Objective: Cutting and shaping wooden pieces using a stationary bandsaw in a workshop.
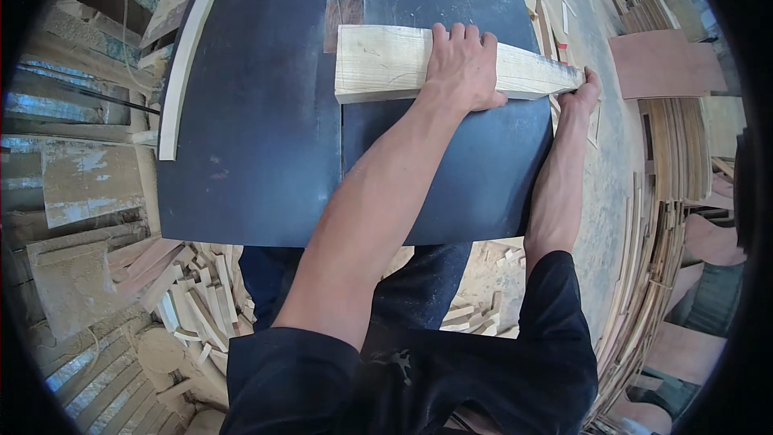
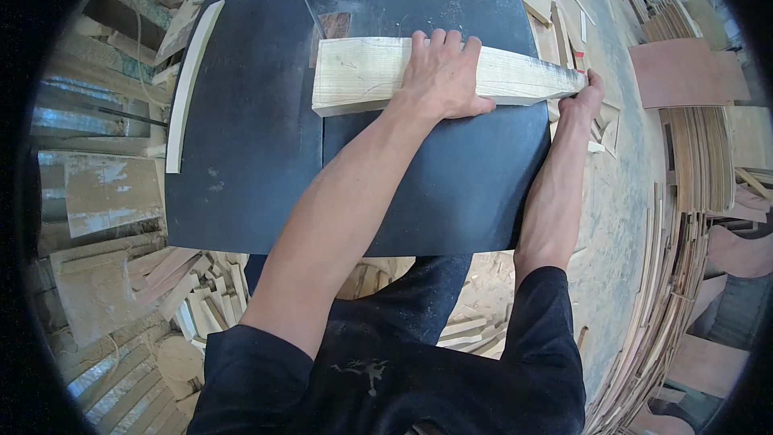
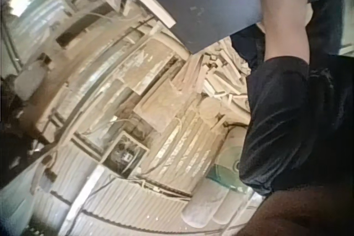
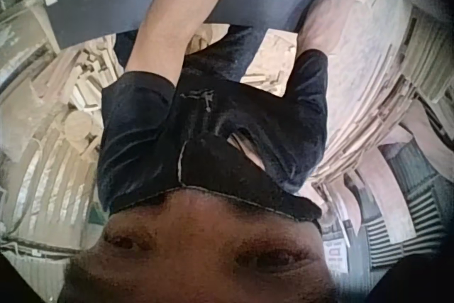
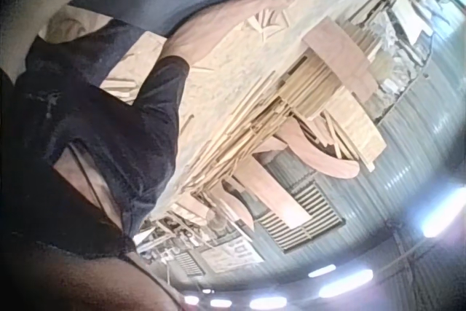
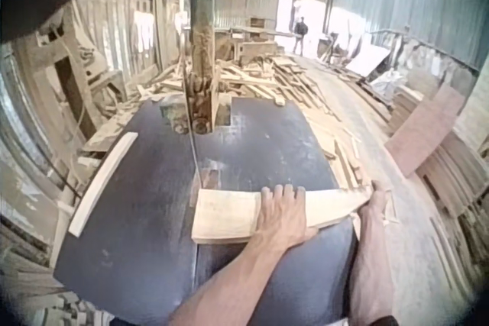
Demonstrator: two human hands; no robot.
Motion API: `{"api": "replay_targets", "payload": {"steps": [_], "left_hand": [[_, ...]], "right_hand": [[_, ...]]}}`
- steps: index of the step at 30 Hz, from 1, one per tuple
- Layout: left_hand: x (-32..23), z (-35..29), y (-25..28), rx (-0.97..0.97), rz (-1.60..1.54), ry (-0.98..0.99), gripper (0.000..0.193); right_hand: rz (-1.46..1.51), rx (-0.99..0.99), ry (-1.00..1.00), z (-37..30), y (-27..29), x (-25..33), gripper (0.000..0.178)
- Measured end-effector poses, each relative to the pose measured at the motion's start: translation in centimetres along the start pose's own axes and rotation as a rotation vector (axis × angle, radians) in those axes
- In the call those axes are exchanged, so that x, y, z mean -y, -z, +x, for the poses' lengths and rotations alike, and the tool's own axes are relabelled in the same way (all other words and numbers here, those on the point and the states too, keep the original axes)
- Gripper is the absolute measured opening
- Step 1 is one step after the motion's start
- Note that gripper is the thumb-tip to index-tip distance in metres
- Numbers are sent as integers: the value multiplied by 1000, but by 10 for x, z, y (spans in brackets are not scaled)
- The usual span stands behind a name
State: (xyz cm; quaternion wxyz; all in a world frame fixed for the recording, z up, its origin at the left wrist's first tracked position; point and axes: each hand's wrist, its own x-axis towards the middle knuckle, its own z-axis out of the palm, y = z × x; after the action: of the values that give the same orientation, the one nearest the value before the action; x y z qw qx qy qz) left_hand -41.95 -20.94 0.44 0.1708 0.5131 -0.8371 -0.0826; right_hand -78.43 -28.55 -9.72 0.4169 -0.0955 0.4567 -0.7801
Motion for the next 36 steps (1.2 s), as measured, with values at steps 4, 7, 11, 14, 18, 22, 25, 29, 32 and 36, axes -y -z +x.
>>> {"api": "replay_targets", "payload": {"steps": [4,7,11,14,18,22,25,29,32,36], "left_hand": [[-3,3,0,28,16,-8,87],[-2,4,0,38,21,-5,87],[2,4,1,49,11,7,86],[0,7,1,49,21,3,85],[0,10,3,70,19,8,85],[2,11,3,66,3,20,85],[1,13,1,64,0,21,86],[2,14,2,79,6,20,87],[3,15,2,68,7,16,87],[3,15,3,70,-4,9,87]], "right_hand": [[-4,5,10,5,6,5,20],[-9,1,15,5,1,4,21],[-23,-12,12,5,-6,-1,21],[-14,8,20,16,-1,1,21],[-18,10,10,27,-1,1,20],[-53,-5,1,31,-7,-2,19],[-42,27,8,37,-4,0,19],[-49,46,-7,38,-4,-2,19],[-56,44,-14,40,-4,-1,19],[-82,64,3,39,-2,1,18]]}}
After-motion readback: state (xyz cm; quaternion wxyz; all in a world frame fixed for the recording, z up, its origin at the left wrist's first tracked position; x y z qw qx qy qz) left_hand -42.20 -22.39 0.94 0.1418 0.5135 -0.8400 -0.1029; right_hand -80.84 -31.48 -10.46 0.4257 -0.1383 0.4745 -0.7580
